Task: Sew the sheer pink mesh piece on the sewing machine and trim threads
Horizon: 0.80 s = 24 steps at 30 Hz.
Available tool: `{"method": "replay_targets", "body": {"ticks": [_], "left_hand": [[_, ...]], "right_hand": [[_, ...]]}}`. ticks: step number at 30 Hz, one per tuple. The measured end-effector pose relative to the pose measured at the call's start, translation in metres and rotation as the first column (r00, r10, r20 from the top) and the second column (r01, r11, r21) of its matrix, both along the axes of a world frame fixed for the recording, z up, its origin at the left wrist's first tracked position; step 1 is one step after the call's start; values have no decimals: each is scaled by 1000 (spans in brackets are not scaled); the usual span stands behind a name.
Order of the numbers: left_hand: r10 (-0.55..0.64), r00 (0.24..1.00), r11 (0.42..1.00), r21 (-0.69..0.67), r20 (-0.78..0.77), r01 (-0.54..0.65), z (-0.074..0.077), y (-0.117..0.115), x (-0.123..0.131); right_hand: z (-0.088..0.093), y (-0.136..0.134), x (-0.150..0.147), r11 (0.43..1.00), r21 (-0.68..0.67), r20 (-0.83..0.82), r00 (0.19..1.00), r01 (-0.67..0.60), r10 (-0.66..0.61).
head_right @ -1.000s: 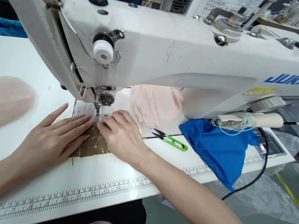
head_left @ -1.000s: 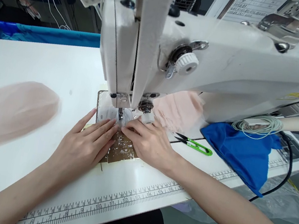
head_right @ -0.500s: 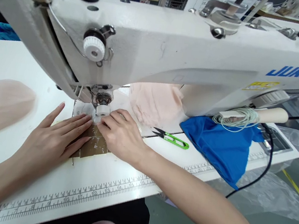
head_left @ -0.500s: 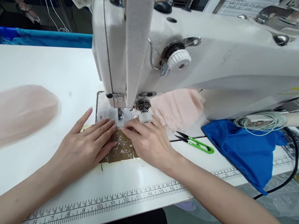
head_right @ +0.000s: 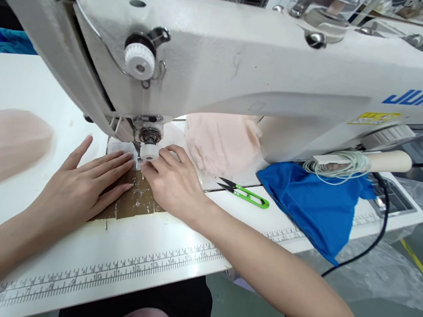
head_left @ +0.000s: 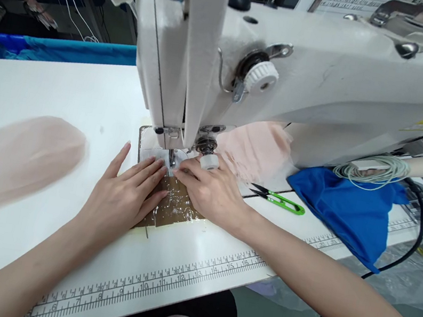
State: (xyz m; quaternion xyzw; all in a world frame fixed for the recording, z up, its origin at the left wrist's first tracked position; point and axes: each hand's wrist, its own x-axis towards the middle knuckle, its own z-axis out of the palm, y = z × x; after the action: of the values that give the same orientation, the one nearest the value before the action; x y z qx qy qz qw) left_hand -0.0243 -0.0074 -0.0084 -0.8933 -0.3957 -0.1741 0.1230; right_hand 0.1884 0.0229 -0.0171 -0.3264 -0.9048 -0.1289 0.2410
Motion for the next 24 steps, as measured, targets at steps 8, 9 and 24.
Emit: {"method": "replay_targets", "body": {"ticks": [8,9,24], "left_hand": [[33,999,999,-38,33,-32,-3,6,0],[43,998,998,-50,39,-41,-3,7,0],[92,993,990,-111,69,-84,-2,7,0]], "right_hand": [[1,3,-1,998,-57,78,996,41,-37],[1,3,-1,997,-59,84,996,42,-37],[9,1,10,996,-65,37,998,62,-60]]}}
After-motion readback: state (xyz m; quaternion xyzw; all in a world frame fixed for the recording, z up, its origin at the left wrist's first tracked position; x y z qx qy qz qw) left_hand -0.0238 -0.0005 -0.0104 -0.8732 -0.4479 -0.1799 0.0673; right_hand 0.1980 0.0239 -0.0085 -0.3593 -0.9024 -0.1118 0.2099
